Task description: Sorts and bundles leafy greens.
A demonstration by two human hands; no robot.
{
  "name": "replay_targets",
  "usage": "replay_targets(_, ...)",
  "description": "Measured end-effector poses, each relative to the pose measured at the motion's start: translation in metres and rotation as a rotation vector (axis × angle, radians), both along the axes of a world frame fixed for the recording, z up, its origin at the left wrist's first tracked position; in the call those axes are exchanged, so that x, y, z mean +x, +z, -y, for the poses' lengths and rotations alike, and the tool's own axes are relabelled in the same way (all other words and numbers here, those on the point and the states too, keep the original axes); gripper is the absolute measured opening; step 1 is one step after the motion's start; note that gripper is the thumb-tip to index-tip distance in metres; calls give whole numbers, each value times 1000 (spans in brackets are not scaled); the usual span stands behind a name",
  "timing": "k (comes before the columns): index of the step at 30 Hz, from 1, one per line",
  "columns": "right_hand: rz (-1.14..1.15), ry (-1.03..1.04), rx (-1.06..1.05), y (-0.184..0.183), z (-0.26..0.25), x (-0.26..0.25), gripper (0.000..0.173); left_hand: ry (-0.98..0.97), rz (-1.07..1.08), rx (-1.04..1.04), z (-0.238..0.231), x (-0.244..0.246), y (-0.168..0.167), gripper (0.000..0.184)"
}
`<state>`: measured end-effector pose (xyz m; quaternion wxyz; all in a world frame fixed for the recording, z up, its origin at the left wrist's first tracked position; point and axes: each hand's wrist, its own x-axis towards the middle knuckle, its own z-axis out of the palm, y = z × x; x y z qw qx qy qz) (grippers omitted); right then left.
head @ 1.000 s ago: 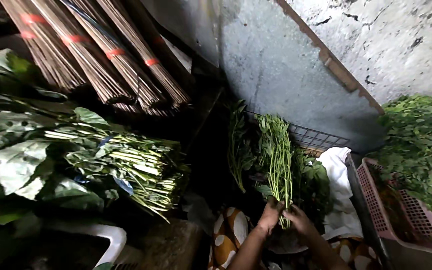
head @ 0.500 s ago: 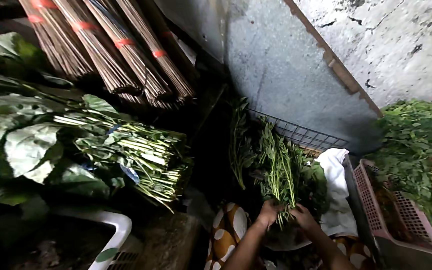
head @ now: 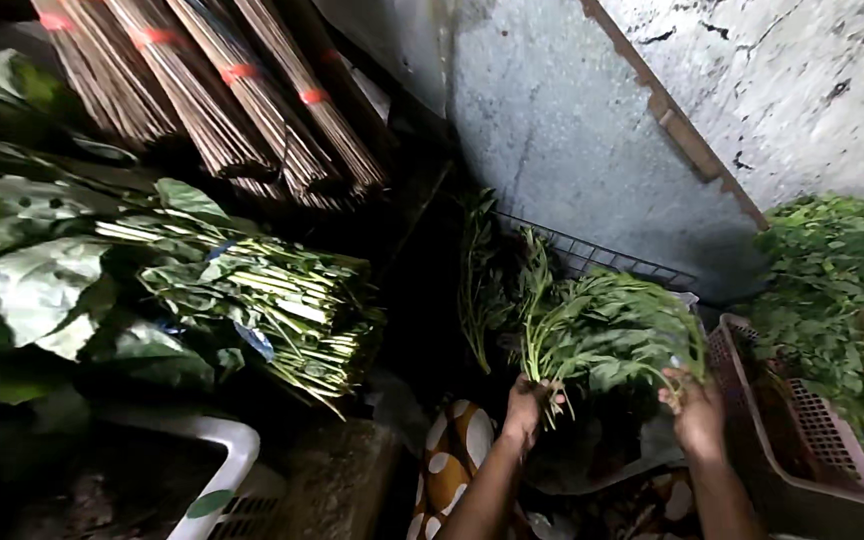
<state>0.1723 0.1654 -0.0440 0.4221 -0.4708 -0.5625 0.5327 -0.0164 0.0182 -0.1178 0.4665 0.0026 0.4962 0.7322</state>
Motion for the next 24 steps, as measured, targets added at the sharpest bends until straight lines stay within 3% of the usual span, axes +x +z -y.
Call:
replay_targets(3,15,12,154,15,-7,10,38,91,-9,59,0,-4,-3,32)
replay_targets(6,175,155,202,15,7,2,35,-29,33,83,-1,1,-4,31)
replay_targets(12,502,523,70,-37,43,-39,33,-202,34,10,-2,10,0,25)
replay_targets(17,369,563,-105,-48,55,-45,31,-191,-9,21,1,9,-4,41)
replay_targets(21,303,517,-118,-48,43,-40,31,-224,-53,-5,-2,11,-7,46)
replay_targets(24,342,557,-54,-47,45,-37,46,-286,-124,-44,-3,14,-6,36)
